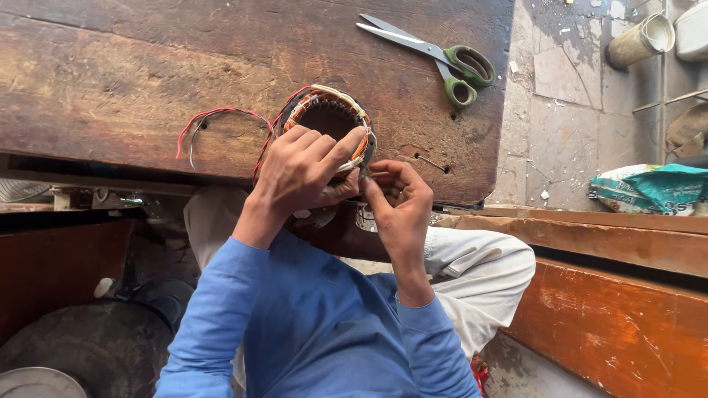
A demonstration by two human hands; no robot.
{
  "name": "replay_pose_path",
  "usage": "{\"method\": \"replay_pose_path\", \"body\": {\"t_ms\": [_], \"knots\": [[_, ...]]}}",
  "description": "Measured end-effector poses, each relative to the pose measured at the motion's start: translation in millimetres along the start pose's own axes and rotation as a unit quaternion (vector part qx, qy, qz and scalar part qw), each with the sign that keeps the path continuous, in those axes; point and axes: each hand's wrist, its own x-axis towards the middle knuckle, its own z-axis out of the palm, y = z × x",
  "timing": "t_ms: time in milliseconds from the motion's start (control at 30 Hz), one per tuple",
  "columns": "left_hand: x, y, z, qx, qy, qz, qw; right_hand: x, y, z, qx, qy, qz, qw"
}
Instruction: The person winds a white wire around a motor stator placed on a wooden table, using both hands to thread and secure the wire. The person uses scissors to cut the wire at the end of the process.
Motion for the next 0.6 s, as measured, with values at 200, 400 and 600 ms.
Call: {"method": "replay_pose_path", "body": {"t_ms": [200,400,600], "knots": [[-6,5,7,0.069,0.056,-0.004,0.996,-3,-4,11,-0.001,0.039,-0.05,0.998],[-8,5,8,0.042,0.043,-0.023,0.998,3,3,17,0.06,0.032,-0.009,0.998],[-8,8,11,0.025,0.064,-0.036,0.997,4,19,-1,0.186,-0.033,0.058,0.98]]}}
